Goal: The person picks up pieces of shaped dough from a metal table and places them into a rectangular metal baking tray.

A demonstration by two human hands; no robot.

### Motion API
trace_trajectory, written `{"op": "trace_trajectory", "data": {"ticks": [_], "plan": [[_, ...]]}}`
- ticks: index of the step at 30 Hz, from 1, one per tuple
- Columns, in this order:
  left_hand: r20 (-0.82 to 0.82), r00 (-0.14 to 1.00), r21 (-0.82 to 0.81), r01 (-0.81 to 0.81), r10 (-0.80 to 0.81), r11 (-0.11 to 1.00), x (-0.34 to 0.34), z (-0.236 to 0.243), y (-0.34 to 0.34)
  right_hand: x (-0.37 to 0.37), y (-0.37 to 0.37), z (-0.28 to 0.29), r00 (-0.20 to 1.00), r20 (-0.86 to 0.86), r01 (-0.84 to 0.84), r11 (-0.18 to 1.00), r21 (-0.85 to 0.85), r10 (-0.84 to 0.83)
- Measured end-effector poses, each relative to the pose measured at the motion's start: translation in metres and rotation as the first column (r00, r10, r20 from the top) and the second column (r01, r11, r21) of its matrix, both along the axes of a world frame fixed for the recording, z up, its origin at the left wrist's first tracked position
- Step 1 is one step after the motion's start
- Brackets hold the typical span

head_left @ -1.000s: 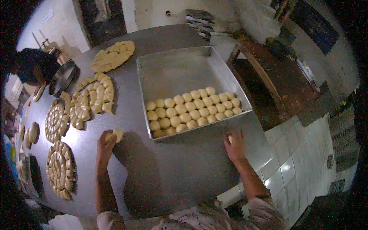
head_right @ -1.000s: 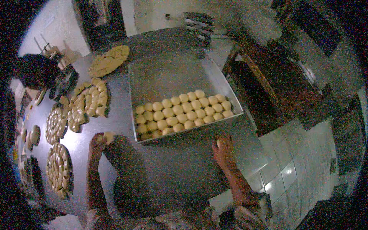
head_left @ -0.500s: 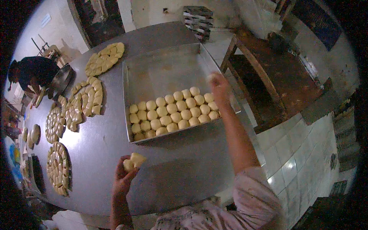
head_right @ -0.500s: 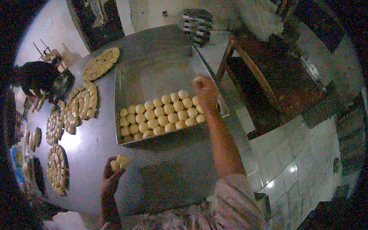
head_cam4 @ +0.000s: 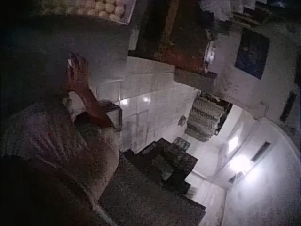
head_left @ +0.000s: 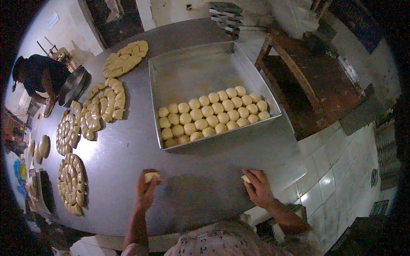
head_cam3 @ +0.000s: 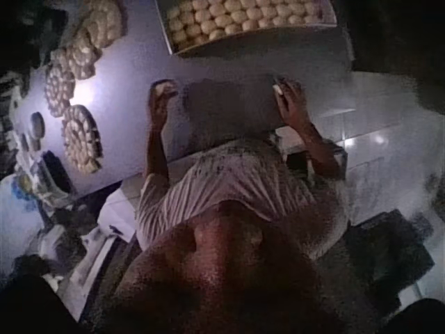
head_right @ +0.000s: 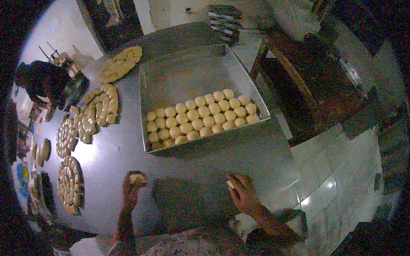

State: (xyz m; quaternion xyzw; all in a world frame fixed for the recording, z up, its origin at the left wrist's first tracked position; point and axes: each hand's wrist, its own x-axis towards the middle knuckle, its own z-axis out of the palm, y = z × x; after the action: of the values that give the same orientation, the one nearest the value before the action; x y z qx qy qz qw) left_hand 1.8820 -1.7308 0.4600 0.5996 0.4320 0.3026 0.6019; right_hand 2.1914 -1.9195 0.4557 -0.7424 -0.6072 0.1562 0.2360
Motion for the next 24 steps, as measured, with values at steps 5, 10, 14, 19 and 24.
{"op": "trace_trajectory", "data": {"ticks": [5,10,14,19,24], "plan": [[0.032,0.999,-0.065,-0.013,0.015,0.998,0.001,0.006,-0.014,0.016,0.088,-0.003,0.834,0.376,0.307,0.906,0.292,-0.404],[-0.154,0.987,-0.105,0.039,-0.055,0.994,-0.03,0.0,-0.007,-0.021,0.059,-0.021,0.997,0.082,-0.025,0.971,0.236,0.006],[-0.013,0.999,-0.19,-0.031,0.029,0.981,-0.043,0.021,-0.006,0.042,0.052,-0.016,0.812,0.394,0.346,0.899,0.269,-0.43],[-0.021,0.997,-0.21,0.063,-0.069,0.976,-0.003,0.014,-0.024,0.0,0.078,-0.027,0.951,0.175,0.196,0.934,0.299,-0.256],[0.079,0.997,-0.129,0.015,-0.005,0.992,-0.017,0.0,-0.005,0.062,0.042,-0.029,0.914,0.202,0.278,0.907,0.317,-0.351]]}}
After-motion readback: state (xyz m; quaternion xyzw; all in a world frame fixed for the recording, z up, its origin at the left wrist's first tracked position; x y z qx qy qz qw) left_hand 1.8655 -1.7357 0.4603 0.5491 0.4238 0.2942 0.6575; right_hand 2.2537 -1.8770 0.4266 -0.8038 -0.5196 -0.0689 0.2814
